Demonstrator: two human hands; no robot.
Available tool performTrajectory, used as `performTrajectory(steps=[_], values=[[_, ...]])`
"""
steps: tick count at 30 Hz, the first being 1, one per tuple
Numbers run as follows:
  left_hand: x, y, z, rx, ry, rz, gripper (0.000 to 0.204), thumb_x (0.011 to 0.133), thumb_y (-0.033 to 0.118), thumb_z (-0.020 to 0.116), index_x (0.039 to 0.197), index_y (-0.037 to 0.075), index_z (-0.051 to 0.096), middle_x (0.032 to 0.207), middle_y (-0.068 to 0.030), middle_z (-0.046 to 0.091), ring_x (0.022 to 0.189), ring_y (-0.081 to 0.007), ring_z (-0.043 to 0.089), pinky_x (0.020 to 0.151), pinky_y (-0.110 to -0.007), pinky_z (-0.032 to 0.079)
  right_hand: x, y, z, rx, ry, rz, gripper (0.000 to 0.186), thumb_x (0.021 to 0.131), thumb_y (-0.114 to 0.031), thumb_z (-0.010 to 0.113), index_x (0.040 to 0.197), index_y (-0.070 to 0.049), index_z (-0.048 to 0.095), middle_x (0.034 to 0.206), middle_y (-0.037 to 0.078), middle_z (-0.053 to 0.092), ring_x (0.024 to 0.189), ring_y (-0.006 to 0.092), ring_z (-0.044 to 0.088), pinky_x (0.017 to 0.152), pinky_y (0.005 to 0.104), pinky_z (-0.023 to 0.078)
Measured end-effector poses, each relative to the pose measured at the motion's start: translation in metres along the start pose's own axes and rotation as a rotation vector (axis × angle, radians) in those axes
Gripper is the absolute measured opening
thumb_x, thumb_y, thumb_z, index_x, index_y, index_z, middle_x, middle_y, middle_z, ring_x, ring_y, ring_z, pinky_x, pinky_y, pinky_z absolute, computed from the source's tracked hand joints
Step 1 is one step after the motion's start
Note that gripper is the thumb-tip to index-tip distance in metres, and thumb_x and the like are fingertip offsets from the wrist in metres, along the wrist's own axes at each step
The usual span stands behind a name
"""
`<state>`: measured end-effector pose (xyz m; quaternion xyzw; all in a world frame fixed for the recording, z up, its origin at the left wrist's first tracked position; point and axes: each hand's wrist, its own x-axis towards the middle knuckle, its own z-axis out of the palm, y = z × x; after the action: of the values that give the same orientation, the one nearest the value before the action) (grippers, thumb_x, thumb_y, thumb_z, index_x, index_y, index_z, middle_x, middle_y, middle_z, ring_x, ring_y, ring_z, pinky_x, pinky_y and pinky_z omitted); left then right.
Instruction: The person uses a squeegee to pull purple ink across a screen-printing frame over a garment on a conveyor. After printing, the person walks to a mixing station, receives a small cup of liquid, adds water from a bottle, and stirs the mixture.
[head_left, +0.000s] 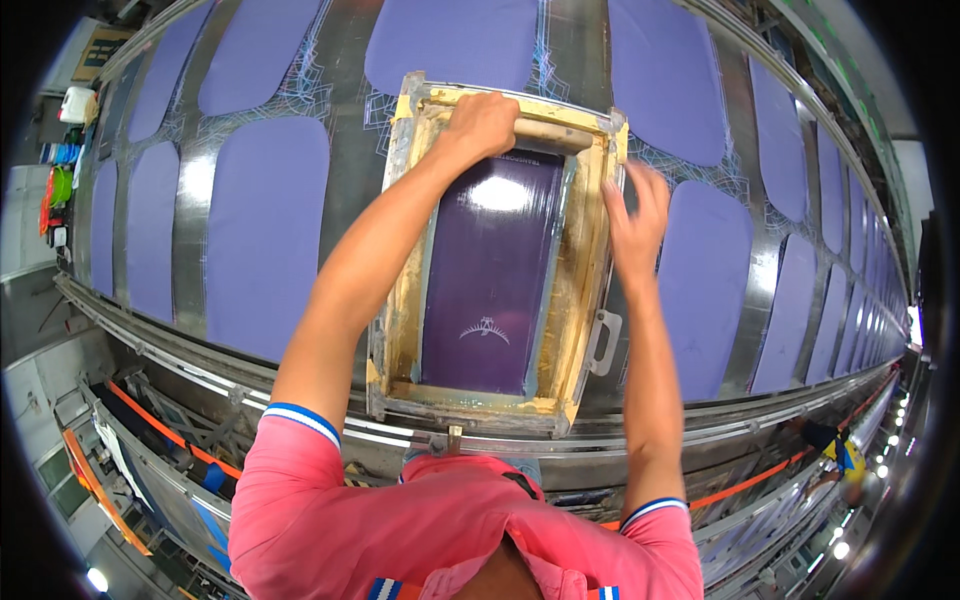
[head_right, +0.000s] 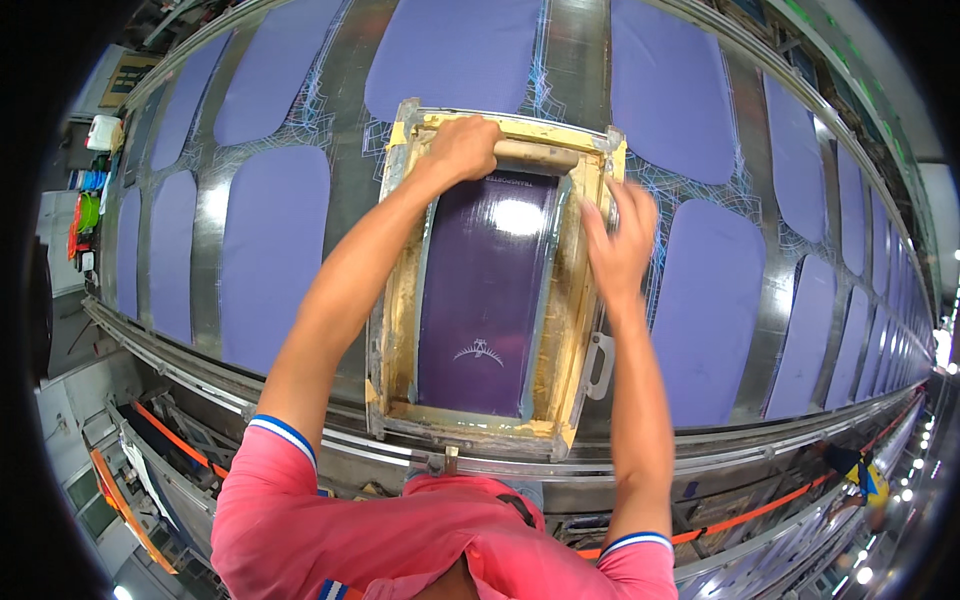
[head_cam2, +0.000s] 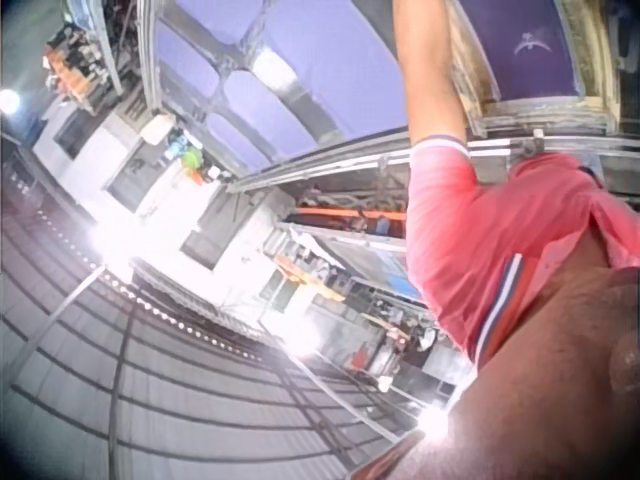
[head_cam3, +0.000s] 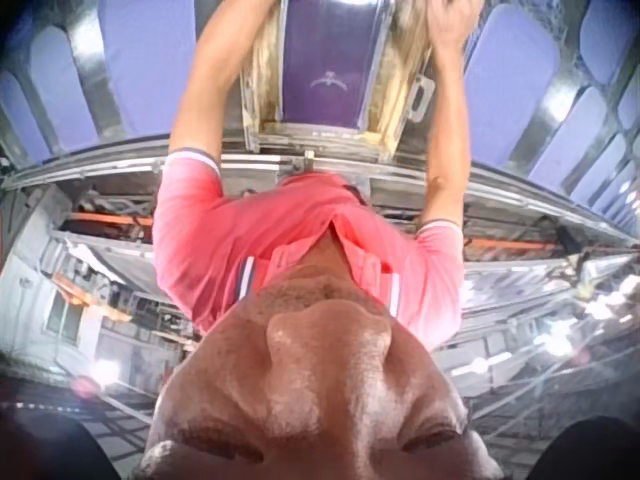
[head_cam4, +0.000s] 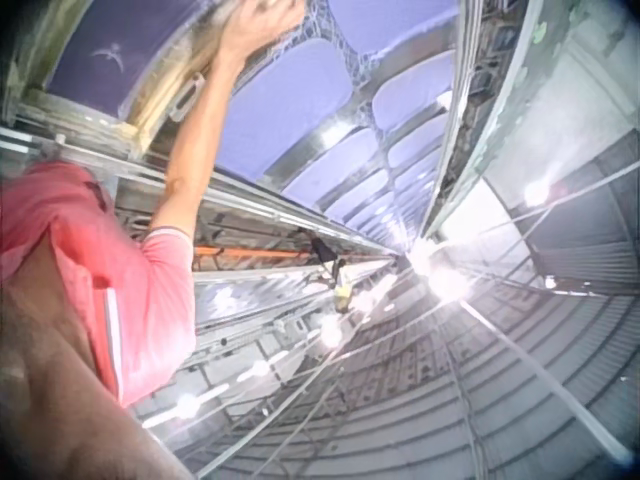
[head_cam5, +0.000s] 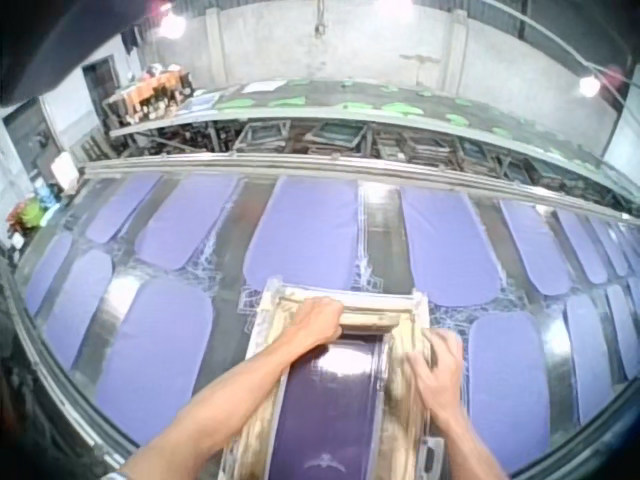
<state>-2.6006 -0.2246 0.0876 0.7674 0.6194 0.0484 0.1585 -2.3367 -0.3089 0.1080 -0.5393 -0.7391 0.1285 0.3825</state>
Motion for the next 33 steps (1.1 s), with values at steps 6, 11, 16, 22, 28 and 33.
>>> performTrajectory(steps=[6, 11, 16, 22, 28, 33], values=[[0.051, -0.008, -0.022, -0.02, -0.167, -0.029, 0.032, 0.074, 0.01, 0.067, 0.103, 0.012, 0.079, 0.099, -0.0171, 0.075, 0.096, -0.0358, 0.073, 0.081, -0.045, 0.057, 0.153, -0.015, 0.069, -0.286, -0.749, -0.149, 0.038, 0.079, -0.023, 0.074, 0.113, -0.005, 0.073, 0.109, 0.015, 0.072, 0.106, 0.036, 0.066, 0.092, 0.0461, 0.052], [0.022, -0.011, 0.004, 0.093, 0.041, 0.043, 0.031, 0.072, 0.008, 0.066, 0.099, 0.014, 0.08, 0.089, -0.0187, 0.074, 0.085, -0.0379, 0.072, 0.075, -0.047, 0.057, 0.11, 0.008, 0.11, -0.424, -0.742, -0.146, 0.023, 0.076, -0.009, 0.061, 0.094, -0.005, 0.075, 0.096, 0.021, 0.073, 0.091, 0.0402, 0.071, 0.082, 0.0499, 0.055], [-0.095, 0.02, 0.03, 0.03, -0.008, 0.054, 0.023, 0.071, 0.007, 0.064, 0.087, 0.014, 0.079, 0.078, -0.018, 0.071, 0.075, -0.0384, 0.07, 0.068, -0.049, 0.055, 0.001, -0.025, 0.077, -0.312, -0.698, -0.195, 0.016, 0.072, -0.008, 0.061, 0.082, -0.003, 0.072, 0.087, 0.021, 0.072, 0.084, 0.0388, 0.071, 0.075, 0.0477, 0.057], [-0.291, 0.082, 0.064, -0.098, -0.054, -0.009, 0.028, 0.073, 0.002, 0.065, 0.092, 0.015, 0.08, 0.083, -0.012, 0.074, 0.075, -0.033, 0.072, 0.065, -0.045, 0.056, -0.168, -0.101, 0.005, -0.243, -0.757, -0.22, 0.01, 0.071, -0.004, 0.062, 0.079, -0.001, 0.068, 0.082, 0.019, 0.069, 0.079, 0.0344, 0.069, 0.076, 0.0465, 0.056], [-0.39, 0.112, 0.077, -0.164, -0.124, -0.019, 0.029, 0.069, 0.001, 0.065, 0.093, 0.012, 0.078, 0.087, -0.0129, 0.074, 0.08, -0.0342, 0.072, 0.069, -0.046, 0.056, -0.27, -0.134, -0.027, -0.148, -0.715, -0.227, 0.013, 0.071, -0.005, 0.062, 0.081, -0.001, 0.07, 0.083, 0.018, 0.068, 0.083, 0.035, 0.07, 0.082, 0.0487, 0.054], [-0.299, 0.078, 0.047, -0.112, -0.216, -0.027, 0.03, 0.069, 0.002, 0.063, 0.091, 0.014, 0.079, 0.081, -0.0169, 0.073, 0.08, -0.0372, 0.071, 0.07, -0.049, 0.055, -0.179, -0.109, 0.003, -0.181, -0.819, -0.101, 0.016, 0.072, -0.008, 0.06, 0.081, -0.004, 0.073, 0.082, 0.02, 0.072, 0.076, 0.0385, 0.071, 0.071, 0.048, 0.058]])
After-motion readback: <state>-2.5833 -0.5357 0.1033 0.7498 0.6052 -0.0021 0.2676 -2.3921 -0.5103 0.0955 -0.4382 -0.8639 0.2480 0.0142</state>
